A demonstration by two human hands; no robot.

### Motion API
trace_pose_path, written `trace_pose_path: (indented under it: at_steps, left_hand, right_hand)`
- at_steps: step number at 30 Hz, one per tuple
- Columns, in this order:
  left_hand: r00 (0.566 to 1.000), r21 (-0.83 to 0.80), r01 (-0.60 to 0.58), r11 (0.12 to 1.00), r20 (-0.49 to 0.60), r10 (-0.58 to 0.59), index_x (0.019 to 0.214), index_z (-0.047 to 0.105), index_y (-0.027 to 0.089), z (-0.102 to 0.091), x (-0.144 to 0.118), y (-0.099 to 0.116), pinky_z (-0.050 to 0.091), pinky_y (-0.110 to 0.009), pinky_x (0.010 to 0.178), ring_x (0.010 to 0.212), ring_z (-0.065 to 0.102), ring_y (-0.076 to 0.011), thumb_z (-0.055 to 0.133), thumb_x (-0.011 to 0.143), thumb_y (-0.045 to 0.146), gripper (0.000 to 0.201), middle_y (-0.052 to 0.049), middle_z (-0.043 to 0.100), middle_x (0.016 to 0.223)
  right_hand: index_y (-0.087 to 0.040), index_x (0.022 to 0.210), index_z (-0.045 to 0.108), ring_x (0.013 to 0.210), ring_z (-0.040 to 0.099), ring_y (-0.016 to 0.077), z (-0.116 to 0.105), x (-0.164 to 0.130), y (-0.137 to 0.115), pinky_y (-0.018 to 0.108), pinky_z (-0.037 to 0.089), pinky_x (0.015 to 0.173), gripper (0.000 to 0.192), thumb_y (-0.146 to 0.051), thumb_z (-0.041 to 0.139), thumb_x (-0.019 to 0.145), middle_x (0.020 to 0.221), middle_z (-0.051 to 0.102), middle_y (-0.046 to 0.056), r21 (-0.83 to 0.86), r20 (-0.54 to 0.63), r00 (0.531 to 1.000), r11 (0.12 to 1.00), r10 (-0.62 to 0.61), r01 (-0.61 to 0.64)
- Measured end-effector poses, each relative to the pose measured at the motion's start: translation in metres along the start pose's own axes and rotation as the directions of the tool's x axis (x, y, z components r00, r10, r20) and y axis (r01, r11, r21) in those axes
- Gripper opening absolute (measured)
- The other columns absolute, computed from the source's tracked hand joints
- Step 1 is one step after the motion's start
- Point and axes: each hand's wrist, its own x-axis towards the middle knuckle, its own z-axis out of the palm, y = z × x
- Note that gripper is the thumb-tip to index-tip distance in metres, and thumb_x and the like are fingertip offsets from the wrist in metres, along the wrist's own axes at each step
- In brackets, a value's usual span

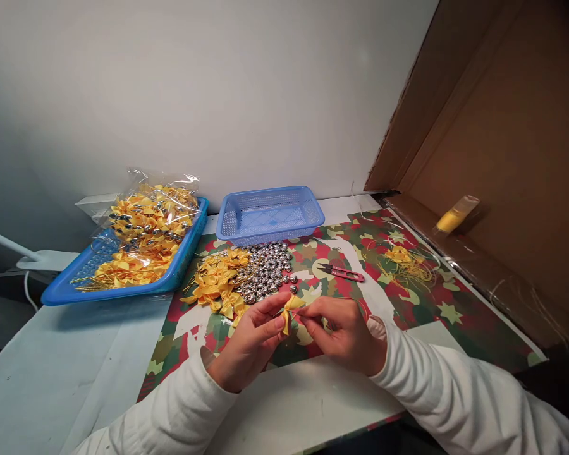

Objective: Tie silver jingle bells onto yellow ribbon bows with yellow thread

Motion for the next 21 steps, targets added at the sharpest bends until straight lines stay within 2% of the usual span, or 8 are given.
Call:
trace_pose_path:
  at_steps: [14, 21]
  left_hand:
    - [1.0, 0.005, 0.024, 1.0, -0.009, -0.024, 0.09, 0.076, 0.022, -0.004, 0.0023, -0.004, 0.051, -0.017, 0.07, 0.074, 0.066, -0.0096, 0.089, 0.055, 0.019, 0.037, -0.001, 0.074, 0.087]
    - [0.998, 0.001, 0.031, 1.0, 0.062, -0.031, 0.088, 0.077, 0.021, 0.0003, 0.0022, -0.008, 0.052, -0.018, 0.068, 0.075, 0.068, -0.0114, 0.089, 0.056, 0.019, 0.034, -0.001, 0.076, 0.084]
  right_hand:
    - [-0.015, 0.078, 0.064, 0.058, 0.06, 0.0115, 0.0013, -0.0041, 0.002, 0.022, 0.046, 0.056, 0.015, -0.007, 0.053, 0.081, 0.068, 0.068, 0.004, 0.017, 0.018, 1.0, 1.0, 0.025, -0.026]
    - [-0.016, 0.077, 0.063, 0.057, 0.058, 0.0113, 0.0025, -0.0039, -0.0004, 0.022, 0.044, 0.055, 0.014, -0.01, 0.052, 0.083, 0.067, 0.067, 0.004, 0.022, 0.029, 0.999, 0.999, 0.035, -0.036]
